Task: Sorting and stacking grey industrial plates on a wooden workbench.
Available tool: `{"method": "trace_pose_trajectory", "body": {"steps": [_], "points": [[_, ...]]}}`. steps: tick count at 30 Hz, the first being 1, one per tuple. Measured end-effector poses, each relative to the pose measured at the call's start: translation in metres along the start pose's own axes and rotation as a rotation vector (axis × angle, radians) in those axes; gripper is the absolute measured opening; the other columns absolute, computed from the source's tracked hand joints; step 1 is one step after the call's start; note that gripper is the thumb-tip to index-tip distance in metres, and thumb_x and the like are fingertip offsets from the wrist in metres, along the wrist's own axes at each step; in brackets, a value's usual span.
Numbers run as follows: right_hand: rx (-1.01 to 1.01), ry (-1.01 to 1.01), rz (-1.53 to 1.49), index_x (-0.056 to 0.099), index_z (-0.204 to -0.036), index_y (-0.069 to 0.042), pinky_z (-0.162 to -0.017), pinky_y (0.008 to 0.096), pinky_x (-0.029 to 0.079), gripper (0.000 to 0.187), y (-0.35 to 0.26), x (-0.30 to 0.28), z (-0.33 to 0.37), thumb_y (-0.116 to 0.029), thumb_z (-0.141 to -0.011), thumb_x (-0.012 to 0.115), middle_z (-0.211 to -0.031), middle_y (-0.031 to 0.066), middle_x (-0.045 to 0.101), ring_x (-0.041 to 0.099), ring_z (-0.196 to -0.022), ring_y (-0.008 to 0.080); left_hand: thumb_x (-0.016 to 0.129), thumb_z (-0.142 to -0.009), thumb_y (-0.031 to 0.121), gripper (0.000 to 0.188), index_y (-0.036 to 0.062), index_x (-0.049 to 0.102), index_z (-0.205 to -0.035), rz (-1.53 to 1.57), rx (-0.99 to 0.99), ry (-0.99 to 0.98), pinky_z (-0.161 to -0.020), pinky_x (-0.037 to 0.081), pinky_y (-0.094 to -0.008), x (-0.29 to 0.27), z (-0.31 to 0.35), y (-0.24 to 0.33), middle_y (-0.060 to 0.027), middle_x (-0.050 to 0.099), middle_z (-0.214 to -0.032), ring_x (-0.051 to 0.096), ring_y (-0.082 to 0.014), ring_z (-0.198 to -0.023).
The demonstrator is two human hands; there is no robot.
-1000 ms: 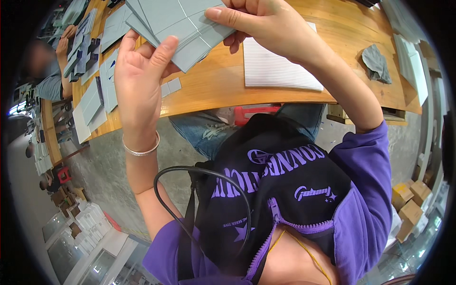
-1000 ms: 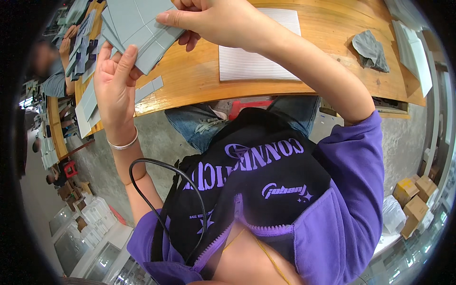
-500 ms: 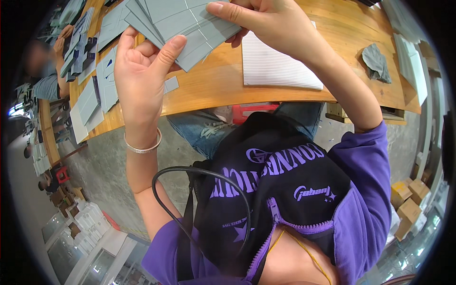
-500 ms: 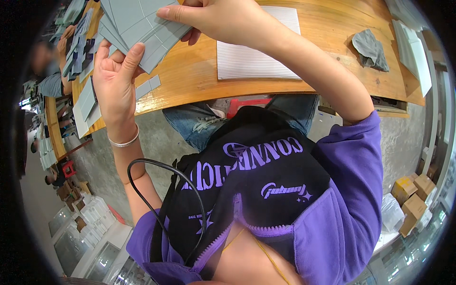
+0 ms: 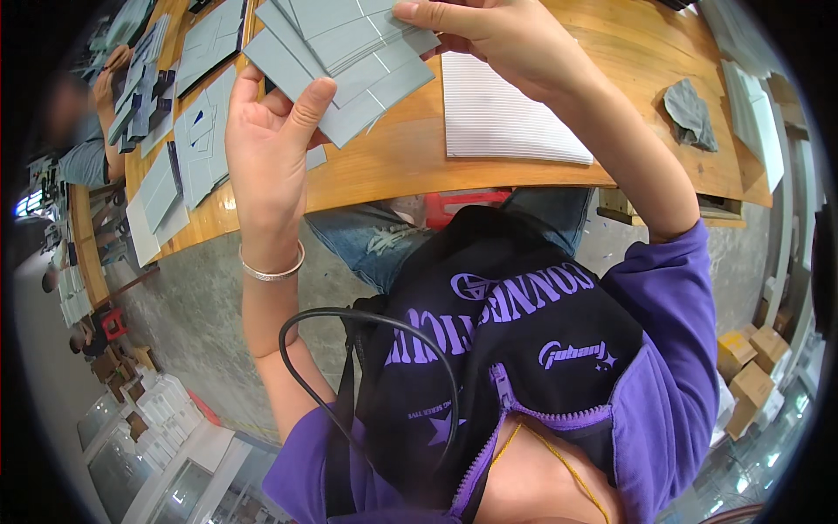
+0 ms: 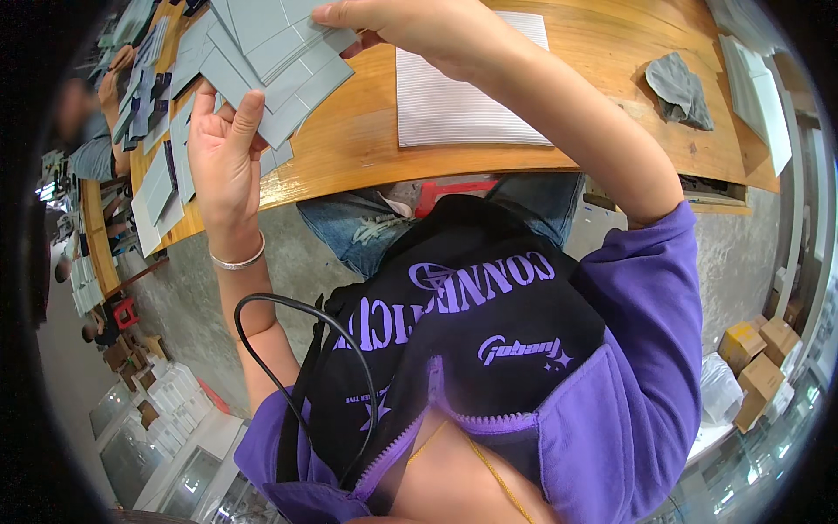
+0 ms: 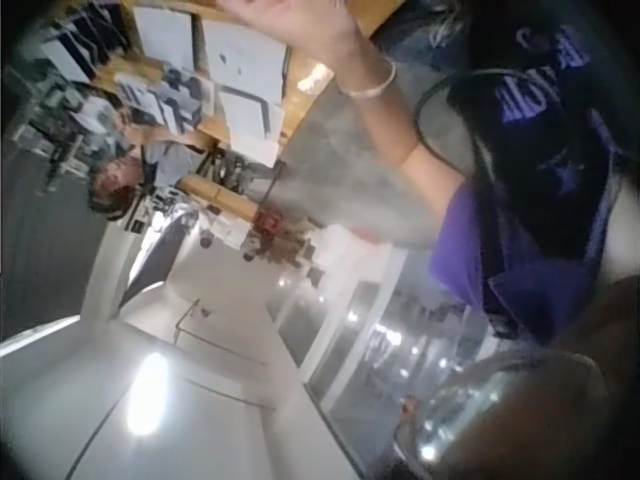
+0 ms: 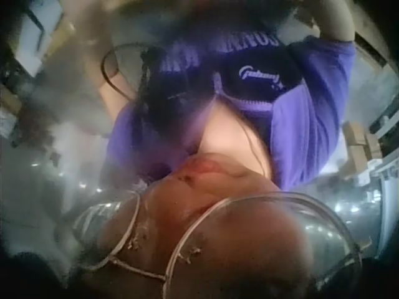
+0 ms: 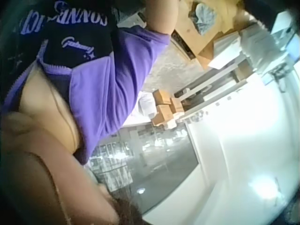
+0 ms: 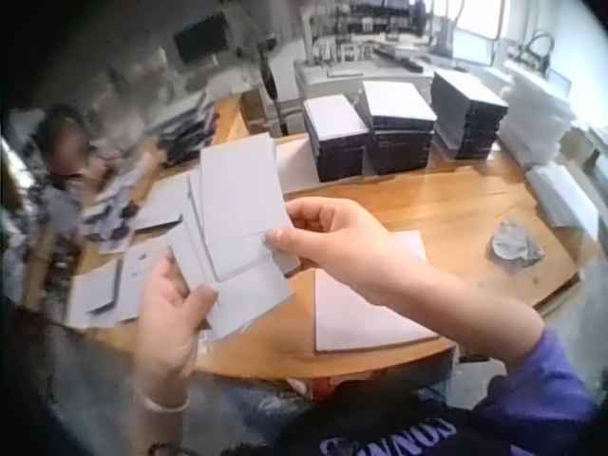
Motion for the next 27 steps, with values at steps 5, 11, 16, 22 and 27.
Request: {"method": "trace_pose_trajectory", "body": {"steps": [5, 11, 16, 22, 27], "points": [[0.046, -0.008, 0.005, 0.06, -0.109, 0.003, -0.075, 0.0249, 0.048, 0.03, 0.005, -0.004, -0.001, -0.019, -0.089, 0.064, -0.093, 0.0059, 0.064, 0.058, -0.082, 0.012, 0.067, -0.086, 0.007, 0.049, -0.0008, 0.038, -0.124, 0.025, 0.01, 0.008, -0.066, 0.054, -0.0254, 0.003, 0.002, 0.0, -0.0138, 0.065, -0.1, 0.063, -0.0144, -0.086], [0.047, -0.019, 0.118, 0.061, -0.099, 0.002, -0.065, 0.0232, 0.048, 0.025, 0.006, -0.004, 0.001, -0.021, -0.09, 0.063, -0.082, 0.0036, 0.063, 0.057, -0.071, 0.0103, 0.067, -0.086, 0.007, 0.047, -0.0016, 0.039, -0.123, -0.012, -0.007, 0.013, -0.067, 0.054, -0.0234, 0.0, 0.003, -0.005, -0.013, 0.065, -0.099, 0.063, -0.0139, -0.084], [0.013, -0.017, 0.105, 0.06, -0.101, 0.003, -0.062, 0.0225, 0.047, 0.026, 0.003, -0.004, 0.005, -0.021, -0.091, 0.061, -0.082, 0.0038, 0.063, 0.057, -0.069, 0.0096, 0.068, -0.084, 0.006, 0.05, -0.0029, 0.039, -0.123, 0.012, -0.046, -0.008, -0.073, 0.053, -0.0256, 0.007, 0.006, -0.008, -0.0146, 0.063, -0.104, 0.062, -0.0156, -0.091], [0.016, 0.039, 0.17, 0.058, -0.107, 0.005, -0.062, 0.0224, 0.048, 0.029, 0.003, -0.012, 0.008, -0.02, -0.092, 0.061, -0.086, 0.0049, 0.064, 0.059, -0.071, 0.0095, 0.071, -0.08, 0.001, 0.057, -0.004, 0.037, -0.125, 0.004, -0.047, -0.023, -0.086, 0.051, -0.0301, 0.01, 0.009, -0.016, -0.0163, 0.061, -0.109, 0.06, -0.0198, -0.099], [-0.001, 0.052, 0.099, 0.059, -0.109, 0.003, -0.067, 0.0237, 0.05, 0.03, 0.012, -0.022, 0.006, -0.02, -0.091, 0.062, -0.093, 0.0061, 0.065, 0.06, -0.08, 0.0112, 0.069, -0.08, -0.001, 0.056, -0.0033, 0.037, -0.127, -0.018, -0.044, -0.021, -0.09, 0.048, -0.0323, 0.01, 0.012, -0.02, -0.0158, 0.06, -0.111, 0.058, -0.0195, -0.102]]}}
Point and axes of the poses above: each hand's wrist, its own z-axis away from the middle knuckle, its own x-axis out of the palm, y = z × x, the point moved 5 cm from there along -z, towards the middle knuckle
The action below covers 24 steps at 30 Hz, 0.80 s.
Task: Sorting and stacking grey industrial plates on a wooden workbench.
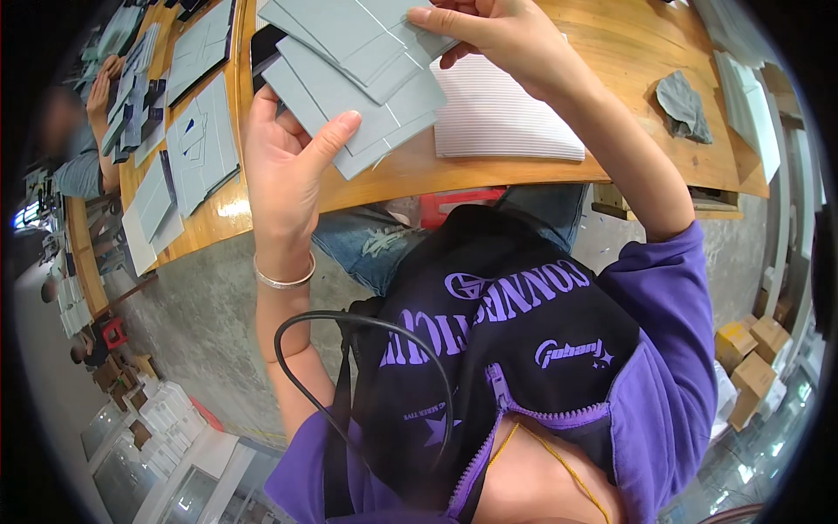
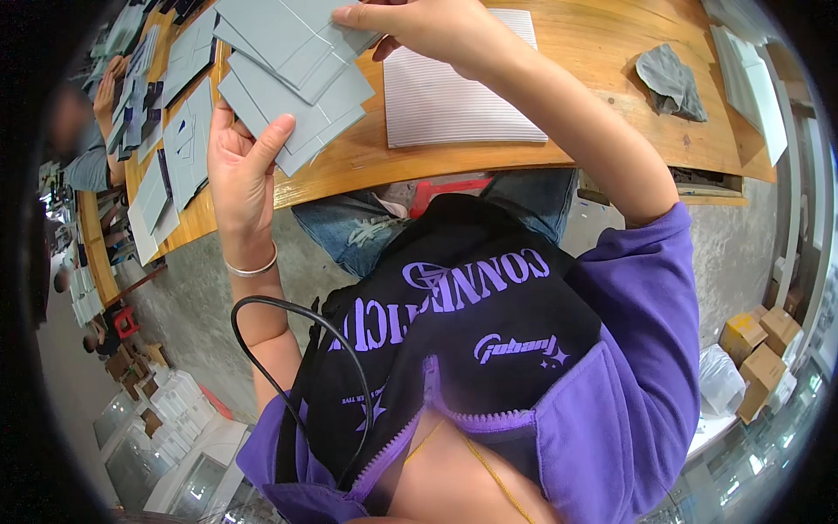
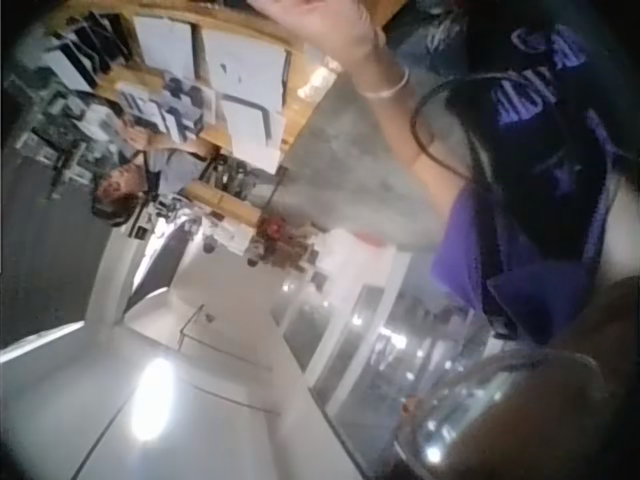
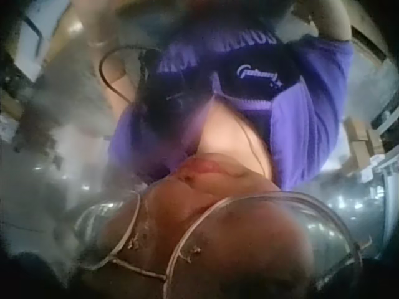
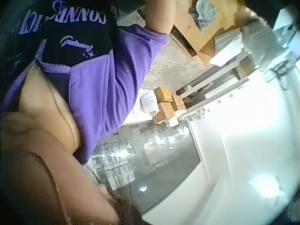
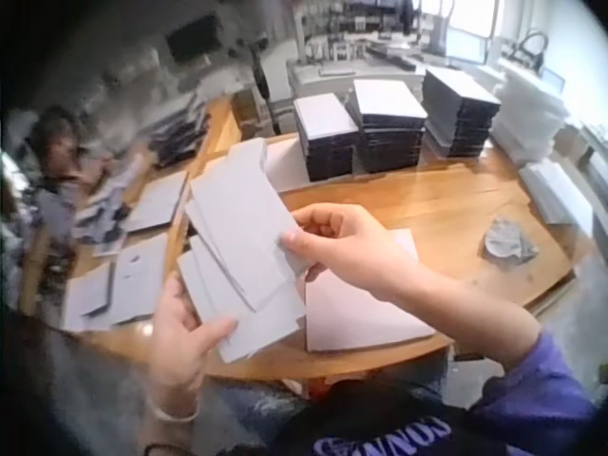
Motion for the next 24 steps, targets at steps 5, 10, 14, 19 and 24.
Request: {"method": "trace_pose_trajectory", "body": {"steps": [5, 10, 14, 19, 24], "points": [[0.108, -0.027, -0.057, 0.06, -0.109, 0.002, -0.068, 0.0243, 0.05, 0.028, 0.011, -0.005, 0.0, -0.019, -0.09, 0.063, -0.095, 0.0066, 0.065, 0.06, -0.081, 0.0122, 0.065, -0.083, 0.0, 0.047, -0.0019, 0.042, -0.125, 0.118, -0.128, -0.064, -0.093, 0.045, -0.0329, 0.001, 0.002, -0.011, -0.0113, 0.058, -0.115, 0.056, -0.0172, -0.106], [0.145, -0.044, -0.042, 0.06, -0.108, 0.002, -0.068, 0.0242, 0.051, 0.029, 0.019, -0.008, 0.003, -0.019, -0.089, 0.064, -0.093, 0.0068, 0.065, 0.061, -0.079, 0.0127, 0.06, -0.088, 0.002, 0.041, -0.0003, 0.043, -0.126, 0.312, -0.218, 0.033, -0.096, 0.042, -0.0312, 0.001, 0.004, -0.023, -0.0086, 0.056, -0.119, 0.053, -0.0164, -0.111], [0.157, 0.011, -0.001, 0.06, -0.107, 0.002, -0.064, 0.0228, 0.05, 0.027, 0.019, -0.017, 0.005, -0.019, -0.09, 0.064, -0.091, 0.0063, 0.065, 0.06, -0.076, 0.0117, 0.06, -0.088, 0.002, 0.041, 0.0004, 0.044, -0.126, 0.267, -0.133, 0.027, -0.096, 0.042, -0.0317, 0.001, 0.001, -0.025, -0.0089, 0.055, -0.12, 0.053, -0.017, -0.111], [0.159, -0.079, 0.102, 0.061, -0.106, 0.002, -0.059, 0.0212, 0.048, 0.026, 0.015, -0.009, 0.008, -0.018, -0.09, 0.063, -0.088, 0.0056, 0.065, 0.06, -0.072, 0.0103, 0.064, -0.088, 0.006, 0.043, 0.0011, 0.044, -0.126, 0.336, -0.128, 0.074, -0.096, 0.042, -0.0314, 0.004, 0.0, -0.03, -0.0093, 0.055, -0.121, 0.053, -0.0161, -0.111], [0.154, -0.116, 0.127, 0.062, -0.104, 0.003, -0.055, 0.0212, 0.047, 0.027, 0.019, -0.006, 0.009, -0.02, -0.09, 0.063, -0.086, 0.0047, 0.065, 0.058, -0.069, 0.0093, 0.065, -0.087, 0.007, 0.044, 0.0005, 0.045, -0.127, 0.31, -0.148, 0.098, -0.097, 0.041, -0.0308, 0.012, -0.004, -0.035, -0.0088, 0.055, -0.122, 0.052, -0.0158, -0.111]]}}
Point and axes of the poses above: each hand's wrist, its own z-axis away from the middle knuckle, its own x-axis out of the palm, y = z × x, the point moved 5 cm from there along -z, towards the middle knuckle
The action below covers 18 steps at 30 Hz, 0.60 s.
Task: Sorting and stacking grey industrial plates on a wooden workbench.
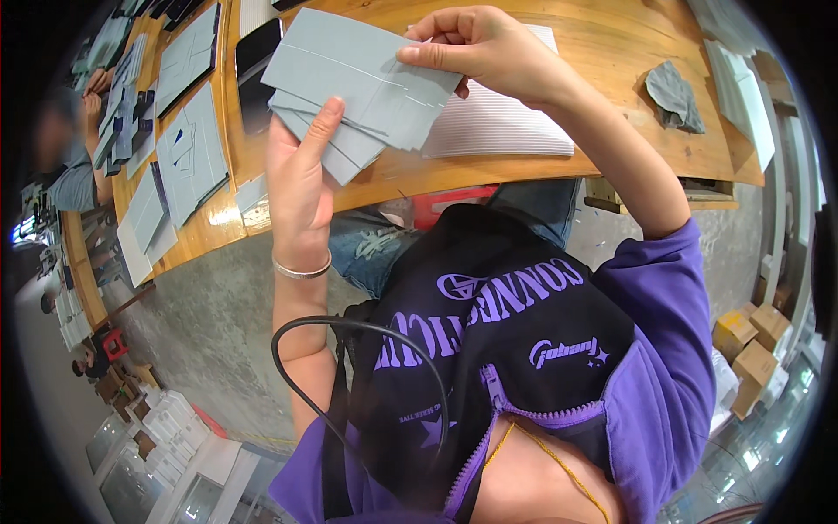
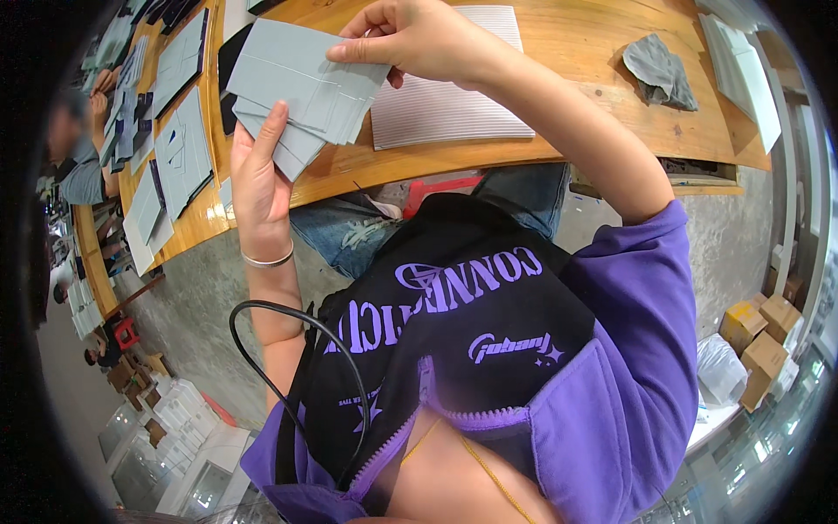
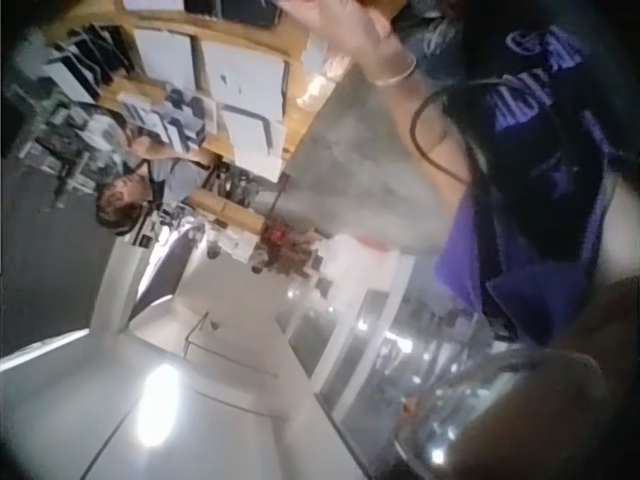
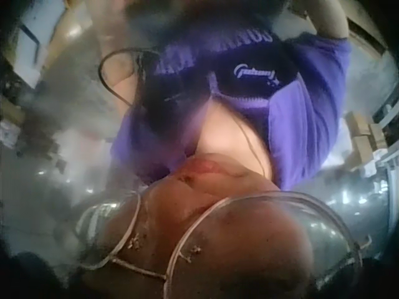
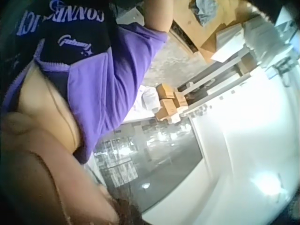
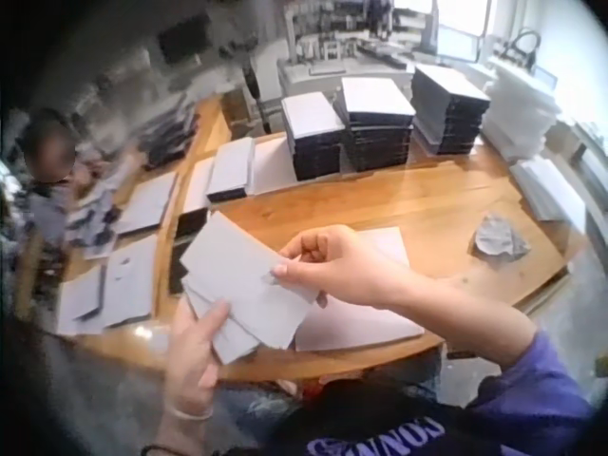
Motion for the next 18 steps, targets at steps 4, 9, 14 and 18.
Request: {"method": "trace_pose_trajectory", "body": {"steps": [4, 9, 14, 18], "points": [[0.097, 0.084, -0.161, 0.061, -0.105, 0.003, -0.059, 0.0218, 0.048, 0.028, -0.013, 0.005, 0.012, -0.021, -0.09, 0.063, -0.088, 0.0048, 0.065, 0.059, -0.071, 0.009, 0.064, -0.087, 0.005, 0.044, 0.0005, 0.046, -0.127, 0.008, 0.034, 0.071, -0.097, 0.04, -0.0307, -0.004, 0.001, 0.001, -0.0077, 0.055, -0.122, 0.052, -0.0158, -0.111], [-0.026, 0.031, -0.088, 0.061, -0.106, 0.001, -0.066, 0.0206, 0.051, 0.035, 0.017, 0.0, 0.027, -0.029, -0.088, 0.066, -0.092, 0.0066, 0.064, 0.06, -0.072, 0.0071, 0.064, -0.087, 0.003, 0.045, 0.0007, 0.045, -0.128, 0.04, 0.113, 0.144, -0.098, 0.039, -0.0305, -0.008, -0.001, 0.004, -0.0075, 0.054, -0.123, 0.051, -0.0162, -0.112], [0.028, 0.054, -0.149, 0.065, -0.096, -0.001, -0.063, 0.0197, 0.048, 0.026, 0.028, 0.008, 0.031, -0.024, -0.087, 0.068, -0.087, 0.0054, 0.065, 0.058, -0.067, 0.0061, 0.063, -0.086, 0.001, 0.047, 0.0006, 0.043, -0.128, 0.034, 0.155, 0.182, -0.1, 0.038, -0.0307, -0.006, 0.003, 0.005, -0.0081, 0.053, -0.125, 0.05, -0.0166, -0.113], [0.028, 0.057, -0.181, 0.065, -0.094, -0.001, -0.062, 0.0196, 0.047, 0.023, 0.029, 0.013, 0.031, -0.023, -0.086, 0.069, -0.082, 0.0039, 0.065, 0.057, -0.065, 0.006, 0.064, -0.086, 0.0, 0.047, 0.0002, 0.043, -0.128, 0.016, 0.228, 0.167, -0.1, 0.037, -0.0314, 0.002, 0.008, 0.01, -0.009, 0.053, -0.125, 0.049, -0.0164, -0.113]]}}
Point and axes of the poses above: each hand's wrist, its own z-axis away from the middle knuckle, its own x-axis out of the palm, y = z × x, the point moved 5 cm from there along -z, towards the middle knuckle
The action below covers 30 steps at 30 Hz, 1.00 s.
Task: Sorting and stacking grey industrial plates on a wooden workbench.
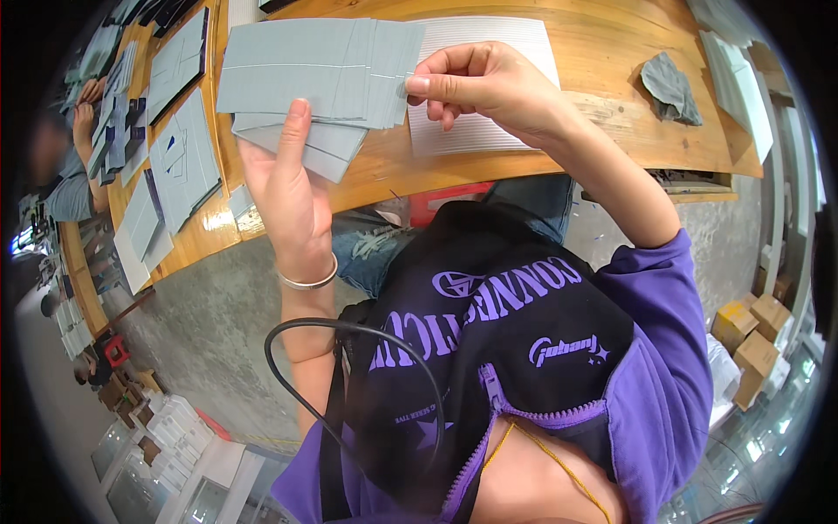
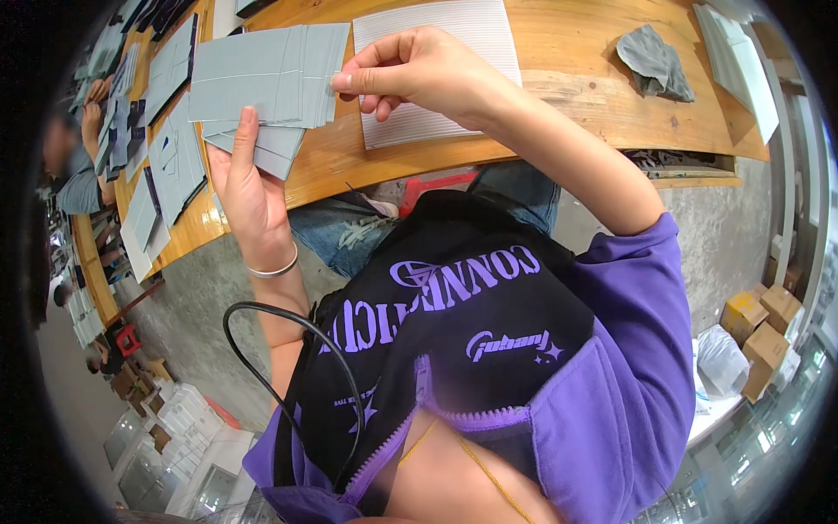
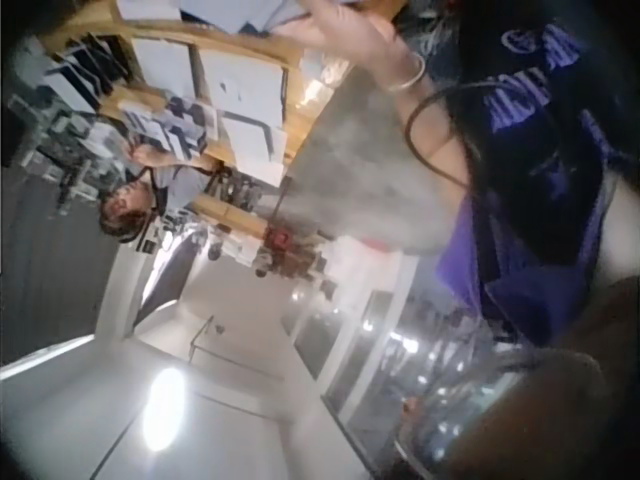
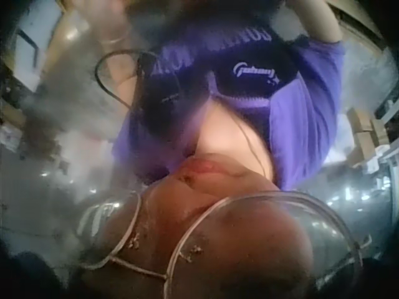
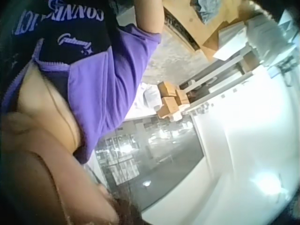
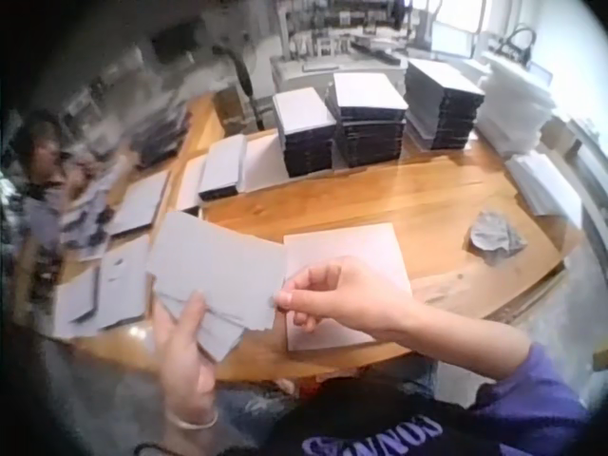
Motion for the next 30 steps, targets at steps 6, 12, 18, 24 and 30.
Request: {"method": "trace_pose_trajectory", "body": {"steps": [6, 12, 18, 24, 30], "points": [[-0.053, -0.005, -0.037, 0.065, -0.091, -0.002, -0.061, 0.0191, 0.045, 0.021, 0.0, 0.001, 0.001, -0.021, -0.086, 0.069, -0.078, 0.0015, 0.063, 0.056, -0.064, 0.0058, 0.064, -0.086, 0.001, 0.047, 0.0007, 0.043, -0.128, 0.022, 0.003, -0.01, -0.1, 0.038, -0.0319, 0.001, 0.0, 0.0, -0.0089, 0.053, -0.125, 0.05, -0.0165, -0.113], [-0.064, -0.009, -0.003, 0.064, -0.09, -0.003, -0.061, 0.0192, 0.045, 0.018, -0.006, -0.016, 0.013, -0.02, -0.086, 0.068, -0.075, 0.0003, 0.062, 0.055, -0.065, 0.0053, 0.064, -0.086, 0.002, 0.046, 0.0012, 0.043, -0.128, 0.035, -0.015, -0.007, -0.099, 0.039, -0.0322, 0.005, -0.003, -0.005, -0.0082, 0.053, -0.124, 0.051, -0.0168, -0.112], [-0.224, -0.007, 0.906, 0.063, -0.076, -0.002, -0.052, 0.0242, 0.044, 0.009, -0.044, -0.09, 0.126, -0.006, -0.076, 0.072, -0.07, 0.0037, 0.061, 0.058, -0.062, 0.0088, 0.064, -0.087, 0.007, 0.046, 0.0008, 0.044, -0.128, 0.096, -0.205, 0.031, -0.096, 0.042, -0.0326, -0.002, -0.007, -0.007, -0.0076, 0.055, -0.122, 0.053, -0.0176, -0.11], [0.033, 0.369, 1.48, 0.065, -0.082, -0.005, -0.064, 0.0354, 0.047, 0.007, -0.004, -0.131, 0.207, -0.009, -0.077, 0.068, -0.074, 0.0078, 0.059, 0.059, -0.071, 0.026, 0.071, -0.084, 0.02, 0.025, 0.0087, 0.059, -0.103, 0.071, -0.342, 0.034, -0.073, 0.053, -0.0253, 0.0, -0.01, -0.011, 0.0014, 0.064, -0.093, 0.061, -0.0071, -0.09], [0.056, 0.776, 1.279, 0.068, -0.09, -0.005, -0.061, 0.0264, 0.048, 0.011, -0.008, -0.137, 0.222, -0.007, -0.08, 0.069, -0.079, 0.0075, 0.065, 0.062, -0.068, 0.0157, 0.066, -0.087, 0.016, 0.036, 0.0049, 0.052, -0.119, 0.052, -0.317, -0.031, -0.082, 0.051, -0.0288, 0.017, -0.009, -0.011, -0.0051, 0.061, -0.11, 0.06, -0.015, -0.1]]}}
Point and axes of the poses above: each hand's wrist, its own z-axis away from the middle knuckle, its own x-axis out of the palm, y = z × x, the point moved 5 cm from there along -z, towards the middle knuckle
